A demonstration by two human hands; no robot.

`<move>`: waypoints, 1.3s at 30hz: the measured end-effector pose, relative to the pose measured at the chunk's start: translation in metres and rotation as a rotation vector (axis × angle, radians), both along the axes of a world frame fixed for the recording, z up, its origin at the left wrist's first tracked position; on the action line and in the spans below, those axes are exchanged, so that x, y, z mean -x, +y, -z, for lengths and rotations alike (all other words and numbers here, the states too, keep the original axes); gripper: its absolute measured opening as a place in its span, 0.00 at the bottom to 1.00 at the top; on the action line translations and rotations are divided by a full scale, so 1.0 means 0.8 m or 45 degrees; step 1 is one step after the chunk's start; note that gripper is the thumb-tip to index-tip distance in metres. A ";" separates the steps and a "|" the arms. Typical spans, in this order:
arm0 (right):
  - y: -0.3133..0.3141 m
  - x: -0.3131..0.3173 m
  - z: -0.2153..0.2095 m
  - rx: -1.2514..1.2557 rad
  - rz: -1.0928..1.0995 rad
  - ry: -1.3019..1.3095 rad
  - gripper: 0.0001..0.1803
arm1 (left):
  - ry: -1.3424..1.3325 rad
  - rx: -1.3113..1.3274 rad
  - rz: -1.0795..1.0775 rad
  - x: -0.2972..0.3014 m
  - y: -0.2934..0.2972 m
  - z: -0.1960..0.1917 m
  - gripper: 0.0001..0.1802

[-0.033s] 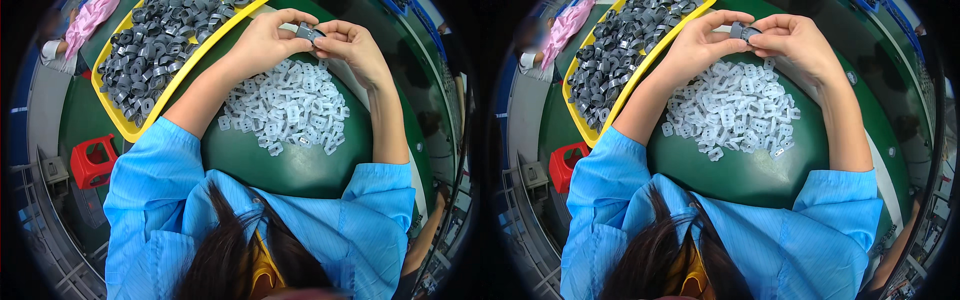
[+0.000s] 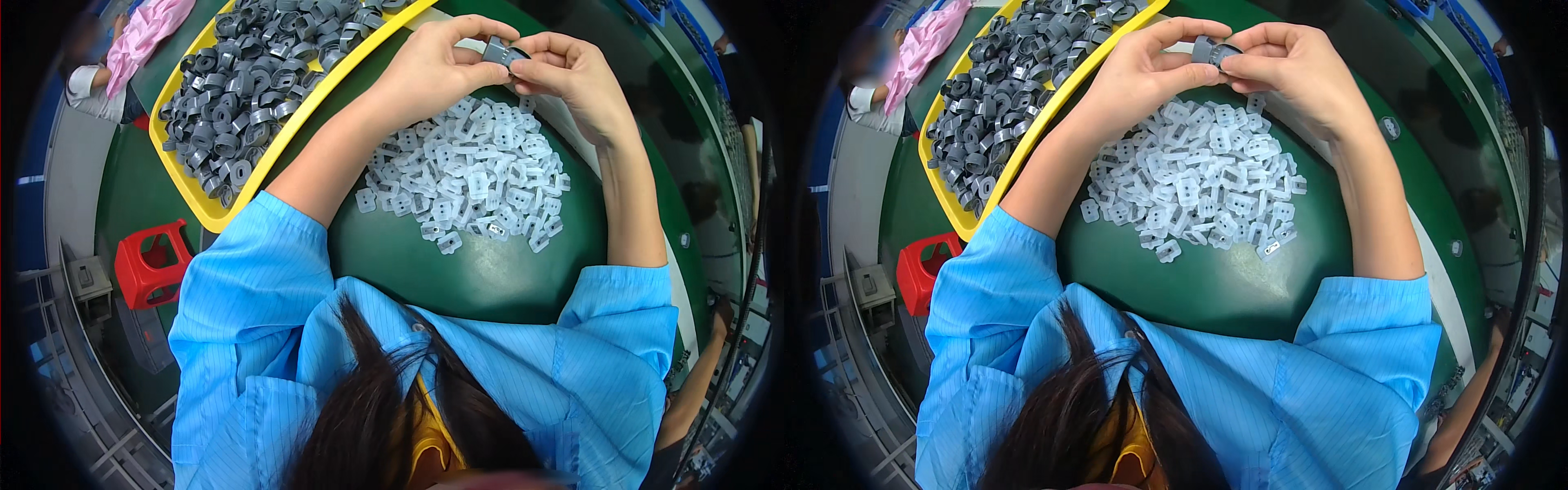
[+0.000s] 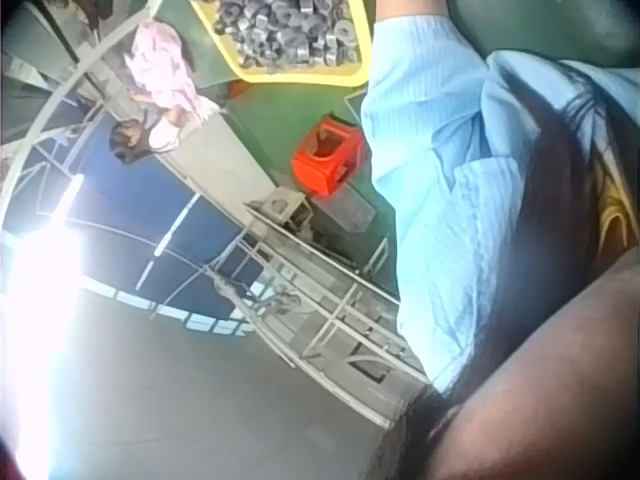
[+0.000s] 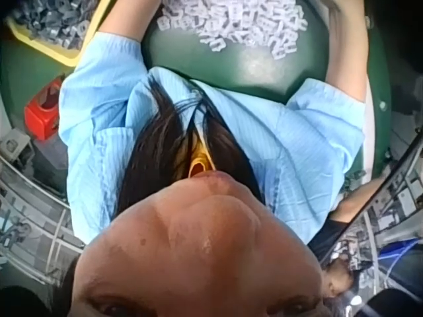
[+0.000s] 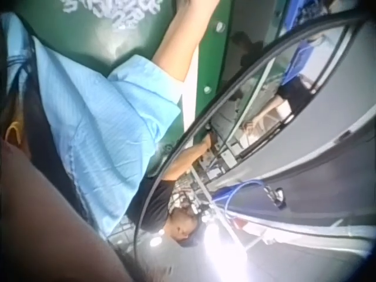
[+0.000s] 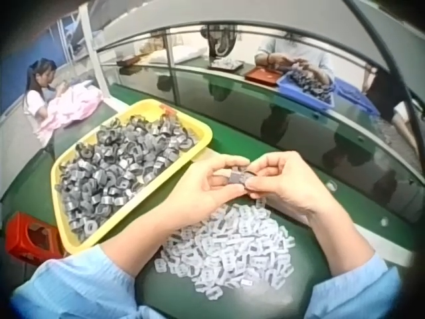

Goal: The person assembles small plastic parts by snapping plastic housings and small plastic clips together by hand.

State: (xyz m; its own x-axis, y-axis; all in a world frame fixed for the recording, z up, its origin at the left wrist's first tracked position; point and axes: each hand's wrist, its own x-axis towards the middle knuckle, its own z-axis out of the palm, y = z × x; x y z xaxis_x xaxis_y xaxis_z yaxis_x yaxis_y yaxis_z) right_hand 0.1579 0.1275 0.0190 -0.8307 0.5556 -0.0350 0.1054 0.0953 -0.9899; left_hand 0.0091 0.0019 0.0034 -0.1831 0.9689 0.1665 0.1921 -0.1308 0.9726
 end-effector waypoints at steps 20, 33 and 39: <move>0.022 -0.020 -0.003 -1.226 0.109 -0.395 0.11 | -0.236 0.040 -0.156 0.010 0.011 0.015 0.20; 0.012 -0.005 0.007 -0.569 0.093 -0.097 0.10 | 0.199 0.036 -0.337 -0.018 0.003 -0.013 0.16; -0.010 0.010 0.003 -0.239 0.017 -0.013 0.09 | 0.343 -0.314 -0.369 -0.012 0.001 0.003 0.14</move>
State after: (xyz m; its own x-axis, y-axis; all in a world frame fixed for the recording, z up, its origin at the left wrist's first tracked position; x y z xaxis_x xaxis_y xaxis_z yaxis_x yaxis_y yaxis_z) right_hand 0.1501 0.1193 0.0164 -0.8233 0.5642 0.0619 0.1178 0.2765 -0.9538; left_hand 0.0190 0.0029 0.0008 -0.3593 0.8097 0.4640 0.4962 -0.2553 0.8298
